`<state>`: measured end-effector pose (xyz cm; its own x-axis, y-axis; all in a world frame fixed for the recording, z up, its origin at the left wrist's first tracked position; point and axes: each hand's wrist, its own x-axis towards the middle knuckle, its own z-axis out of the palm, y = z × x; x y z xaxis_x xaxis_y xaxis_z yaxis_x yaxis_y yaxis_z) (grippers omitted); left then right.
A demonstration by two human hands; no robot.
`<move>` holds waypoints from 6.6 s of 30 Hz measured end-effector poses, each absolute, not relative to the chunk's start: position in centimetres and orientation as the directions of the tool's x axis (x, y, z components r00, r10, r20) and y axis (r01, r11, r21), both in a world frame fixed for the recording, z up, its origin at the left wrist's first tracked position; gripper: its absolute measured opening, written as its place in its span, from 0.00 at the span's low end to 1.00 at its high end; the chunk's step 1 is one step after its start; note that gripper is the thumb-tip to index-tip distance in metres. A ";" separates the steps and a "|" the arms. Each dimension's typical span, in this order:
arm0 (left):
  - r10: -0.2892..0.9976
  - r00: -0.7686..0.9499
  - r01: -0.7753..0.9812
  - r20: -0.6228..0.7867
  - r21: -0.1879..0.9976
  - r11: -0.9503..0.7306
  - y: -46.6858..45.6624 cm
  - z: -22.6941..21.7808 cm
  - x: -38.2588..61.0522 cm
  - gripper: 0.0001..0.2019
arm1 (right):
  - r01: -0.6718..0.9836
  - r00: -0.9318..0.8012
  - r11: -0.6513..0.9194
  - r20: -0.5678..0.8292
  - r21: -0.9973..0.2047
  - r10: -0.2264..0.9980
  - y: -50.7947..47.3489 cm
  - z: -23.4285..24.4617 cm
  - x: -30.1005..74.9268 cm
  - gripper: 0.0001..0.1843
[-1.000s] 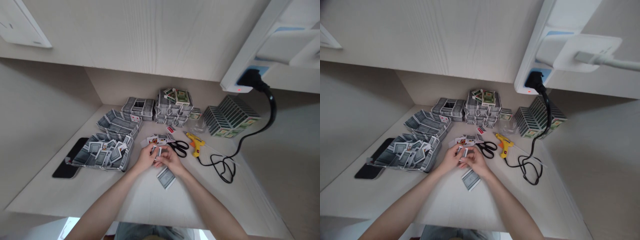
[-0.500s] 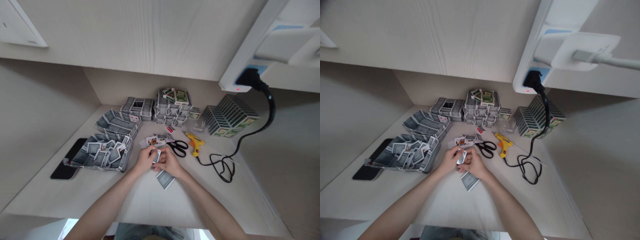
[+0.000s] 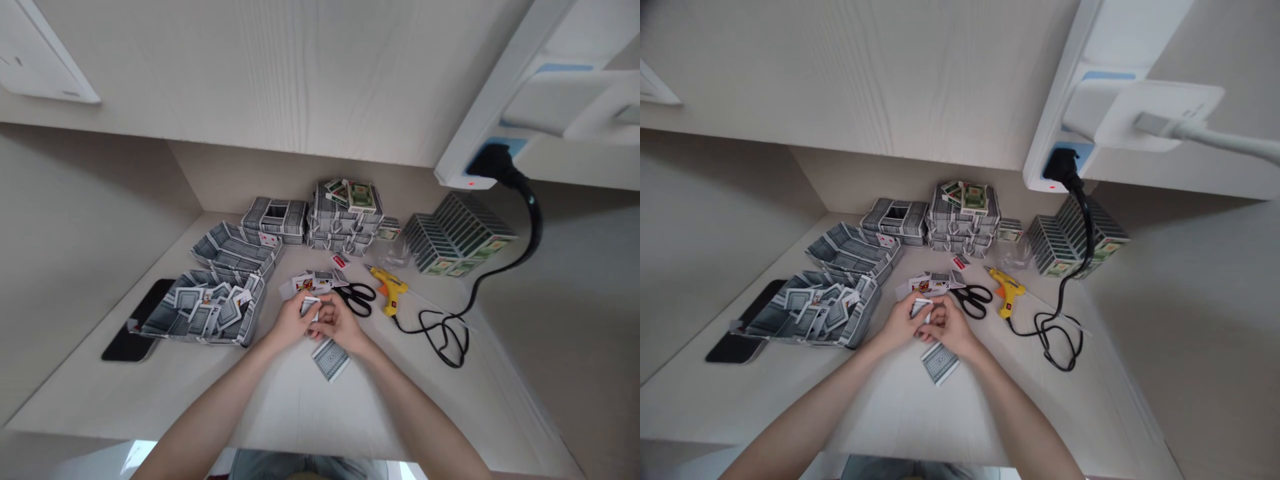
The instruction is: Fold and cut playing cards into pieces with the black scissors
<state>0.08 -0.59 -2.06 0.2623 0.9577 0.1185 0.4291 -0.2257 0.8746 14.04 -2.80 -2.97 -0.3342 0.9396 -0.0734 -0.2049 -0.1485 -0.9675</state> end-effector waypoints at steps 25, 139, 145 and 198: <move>0.949 0.286 0.512 0.134 0.815 -0.270 -0.8 -2.3 0.3 0.14 | -0.102 -0.340 -0.241 -0.194 -0.965 0.920 -2.6 -2.8 14.3 0.17; 0.896 0.445 0.155 -0.008 0.986 -0.068 -0.7 -1.3 0.1 0.24 | -0.164 -0.281 -0.126 -0.076 -0.978 0.957 -2.2 -2.5 15.4 0.12; 0.872 0.481 0.194 -0.091 0.981 -0.004 -0.6 -1.4 0.0 0.24 | -0.159 -0.291 -0.121 -0.071 -0.980 0.954 -2.2 -2.5 15.5 0.13; 0.872 0.474 0.260 -0.120 0.966 -0.008 -0.7 -1.8 -0.3 0.25 | -0.137 -0.261 -0.119 -0.080 -0.983 0.962 -2.3 -2.1 15.2 0.15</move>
<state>-0.30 -0.68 -1.80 0.4737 0.8725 -0.1200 0.2597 -0.0082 0.9656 15.21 -2.30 -2.08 -0.2612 0.9620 -0.0801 -0.1369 -0.1190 -0.9834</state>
